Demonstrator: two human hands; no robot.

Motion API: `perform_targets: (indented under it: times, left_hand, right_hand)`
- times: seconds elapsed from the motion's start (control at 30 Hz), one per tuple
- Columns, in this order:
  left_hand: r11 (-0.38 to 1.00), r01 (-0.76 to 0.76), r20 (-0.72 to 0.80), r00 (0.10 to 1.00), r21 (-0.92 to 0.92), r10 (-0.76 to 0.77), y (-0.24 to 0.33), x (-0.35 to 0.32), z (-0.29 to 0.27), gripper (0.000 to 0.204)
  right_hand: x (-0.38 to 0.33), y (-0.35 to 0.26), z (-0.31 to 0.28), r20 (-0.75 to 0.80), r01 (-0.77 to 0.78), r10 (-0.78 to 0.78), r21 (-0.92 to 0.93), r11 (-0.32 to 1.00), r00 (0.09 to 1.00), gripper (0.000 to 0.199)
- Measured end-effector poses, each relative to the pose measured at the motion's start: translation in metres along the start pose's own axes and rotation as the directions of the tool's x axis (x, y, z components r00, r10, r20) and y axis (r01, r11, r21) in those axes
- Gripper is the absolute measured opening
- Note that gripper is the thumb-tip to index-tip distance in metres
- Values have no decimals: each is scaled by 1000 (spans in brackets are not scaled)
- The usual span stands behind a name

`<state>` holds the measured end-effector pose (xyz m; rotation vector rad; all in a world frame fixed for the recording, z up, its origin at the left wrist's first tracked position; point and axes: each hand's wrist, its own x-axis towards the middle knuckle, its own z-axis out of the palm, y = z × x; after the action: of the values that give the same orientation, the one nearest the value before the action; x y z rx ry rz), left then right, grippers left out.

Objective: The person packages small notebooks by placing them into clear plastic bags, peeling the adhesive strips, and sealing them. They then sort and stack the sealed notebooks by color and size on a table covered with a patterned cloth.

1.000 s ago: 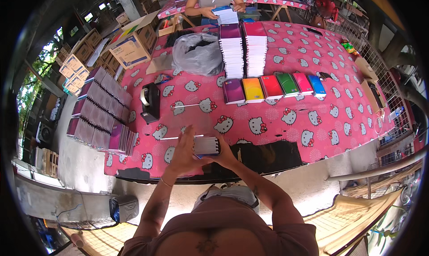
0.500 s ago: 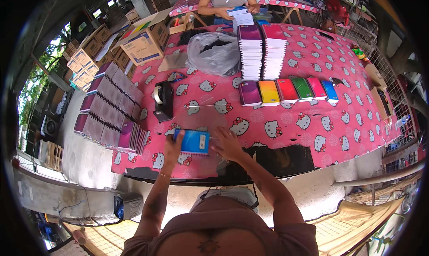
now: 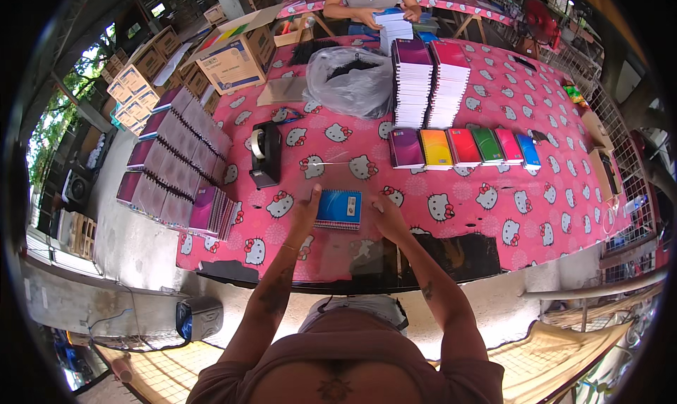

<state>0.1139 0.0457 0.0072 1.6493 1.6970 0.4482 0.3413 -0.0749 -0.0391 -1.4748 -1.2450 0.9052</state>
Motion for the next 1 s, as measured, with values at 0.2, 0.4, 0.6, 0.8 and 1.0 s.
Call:
perform_targets:
  times: [0.2, 0.4, 0.6, 0.8, 1.0]
  left_hand:
    - [949, 137, 141, 985, -283, -100, -48, 18, -17, 82]
    - [718, 255, 288, 954, -648, -80, -51, 4, -18, 58]
    - [759, -61, 66, 989, -648, 136, -72, -19, -24, 36]
    - [554, -832, 380, 502, -34, 777, -125, -58, -59, 9]
    - [757, -622, 524, 584, -201, 620, -92, -63, -78, 18]
  right_hand:
    - [0, -22, 37, 157, -457, 432, 403, 793, 888, 39]
    - [-7, -35, 33, 84, -436, 438, 377, 817, 895, 38]
    - [-25, -20, 29, -11, -238, 253, 296, 925, 967, 23]
    - [-73, -28, 36, 382, 380, -225, -399, 835, 896, 6]
    - [-70, -37, 42, 223, 209, -123, -417, 884, 967, 12]
